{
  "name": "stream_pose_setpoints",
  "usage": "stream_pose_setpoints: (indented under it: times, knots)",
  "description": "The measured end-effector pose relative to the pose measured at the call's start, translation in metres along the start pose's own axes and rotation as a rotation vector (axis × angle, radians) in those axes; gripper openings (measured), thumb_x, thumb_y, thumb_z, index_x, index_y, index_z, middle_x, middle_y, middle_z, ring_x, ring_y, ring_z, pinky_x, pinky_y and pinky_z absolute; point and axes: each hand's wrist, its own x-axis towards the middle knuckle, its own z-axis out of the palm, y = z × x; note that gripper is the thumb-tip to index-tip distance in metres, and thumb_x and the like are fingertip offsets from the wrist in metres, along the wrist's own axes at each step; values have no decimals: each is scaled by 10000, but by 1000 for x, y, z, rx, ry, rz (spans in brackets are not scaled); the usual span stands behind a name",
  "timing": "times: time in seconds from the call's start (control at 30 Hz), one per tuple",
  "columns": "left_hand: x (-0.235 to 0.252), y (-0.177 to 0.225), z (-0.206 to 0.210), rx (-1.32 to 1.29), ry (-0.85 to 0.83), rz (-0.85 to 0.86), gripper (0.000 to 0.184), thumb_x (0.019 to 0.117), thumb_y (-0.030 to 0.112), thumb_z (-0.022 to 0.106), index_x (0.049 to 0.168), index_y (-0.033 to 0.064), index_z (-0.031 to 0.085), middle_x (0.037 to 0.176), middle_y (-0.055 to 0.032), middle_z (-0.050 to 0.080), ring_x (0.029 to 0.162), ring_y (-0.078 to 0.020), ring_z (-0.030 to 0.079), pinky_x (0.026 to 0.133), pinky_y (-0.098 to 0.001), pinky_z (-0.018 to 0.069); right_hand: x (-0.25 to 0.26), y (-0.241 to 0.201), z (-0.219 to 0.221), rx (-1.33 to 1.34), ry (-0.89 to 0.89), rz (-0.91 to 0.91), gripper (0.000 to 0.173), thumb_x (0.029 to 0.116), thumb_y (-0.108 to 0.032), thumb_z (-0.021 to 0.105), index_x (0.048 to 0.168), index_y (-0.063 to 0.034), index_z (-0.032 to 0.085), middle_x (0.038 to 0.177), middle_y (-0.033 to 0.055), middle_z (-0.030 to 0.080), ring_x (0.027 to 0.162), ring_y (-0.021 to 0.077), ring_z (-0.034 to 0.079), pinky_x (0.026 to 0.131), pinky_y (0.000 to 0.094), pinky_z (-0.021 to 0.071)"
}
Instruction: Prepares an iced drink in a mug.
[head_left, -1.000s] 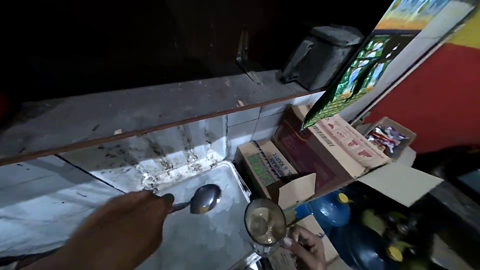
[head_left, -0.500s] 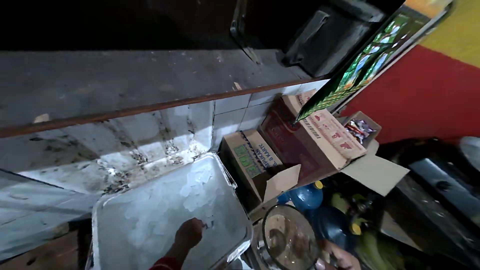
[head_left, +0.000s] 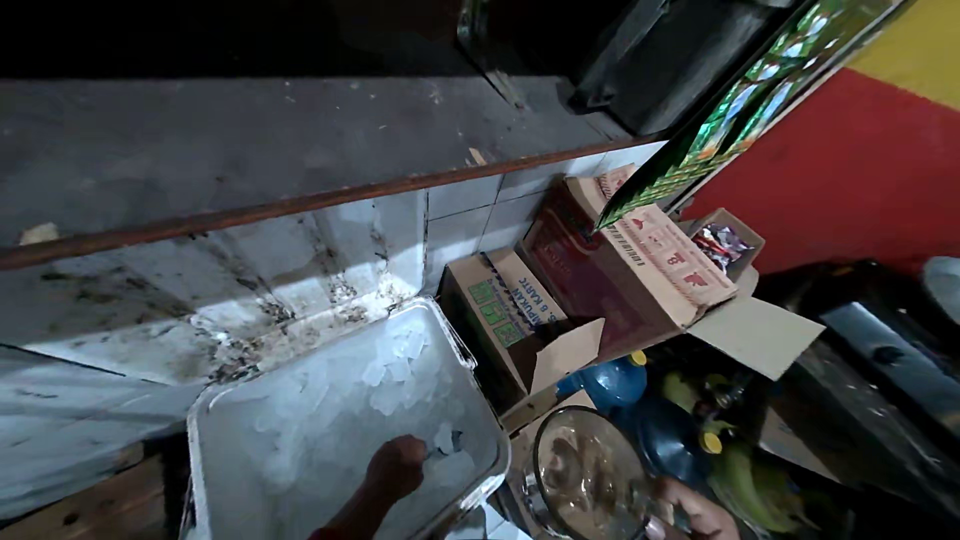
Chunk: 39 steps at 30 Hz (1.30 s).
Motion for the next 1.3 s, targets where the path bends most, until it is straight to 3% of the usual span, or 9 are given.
stream_pose_setpoints:
  times: [0.13,0.5,0.63,0.8,0.93,1.07,1.17,1.23,1.3]
  knots:
    - [14,-12,16,-27,28,47,277,1020,157,543,1228,11,651,1240,-242,662,1219,-413,621,1001,-598,499,-2,1,0,-5,30,-5,83,910,-207,714,884,-272,759,799,-200,691,739,-102,614,688,110,501]
    - [-9,-11,13,-133,84,137,250,1043,119,479,1173,-5,654,1074,-248,697,1074,-409,679,921,-582,525,-7,6,-5,-1,62,-5,99,906,-206,716,836,-272,739,737,-201,656,681,-106,580,639,100,474]
    - [-24,-3,13,-114,112,137,275,1066,141,451,1190,-2,650,1069,-259,701,1070,-426,687,918,-583,531,-6,10,-6,1,75,6,101,893,-206,729,815,-271,731,706,-194,638,642,-99,561,601,102,455]
    - [-30,-23,10,-237,104,208,305,1074,138,459,1104,-64,686,1061,-258,700,1047,-410,666,961,-572,487,-2,20,-6,5,77,9,130,883,-191,726,785,-276,714,687,-197,609,616,-103,529,572,101,432]
    - [-68,-39,-38,-196,126,214,281,1067,122,484,1108,-59,694,1051,-253,702,1009,-405,670,945,-585,491,4,33,-5,46,41,12,130,881,-198,736,776,-267,706,677,-187,595,603,-94,513,566,106,421]
    - [-142,-33,-118,-68,182,156,238,1053,98,523,1115,-52,697,1030,-254,700,996,-421,667,929,-610,489,10,45,0,21,28,55,146,855,-157,739,744,-243,700,692,-168,625,608,-73,544,569,138,454]
    - [-203,-18,-175,30,255,171,216,1047,85,530,1064,-47,700,943,-236,693,900,-408,667,846,-615,505,15,54,10,26,9,69,153,829,-107,733,725,-210,687,675,-153,621,594,-58,550,560,151,464]
    - [-236,2,-202,82,291,189,221,1052,92,526,1019,-33,705,851,-193,669,797,-349,644,756,-560,501,17,58,18,20,-26,61,159,836,-87,723,730,-198,680,680,-157,628,591,-72,547,553,140,458]
    - [-259,29,-220,159,309,209,225,1050,106,529,997,-7,717,815,-154,662,778,-313,639,732,-528,499,20,60,27,19,-41,56,169,829,-60,715,728,-190,676,673,-165,621,575,-86,535,535,127,447]
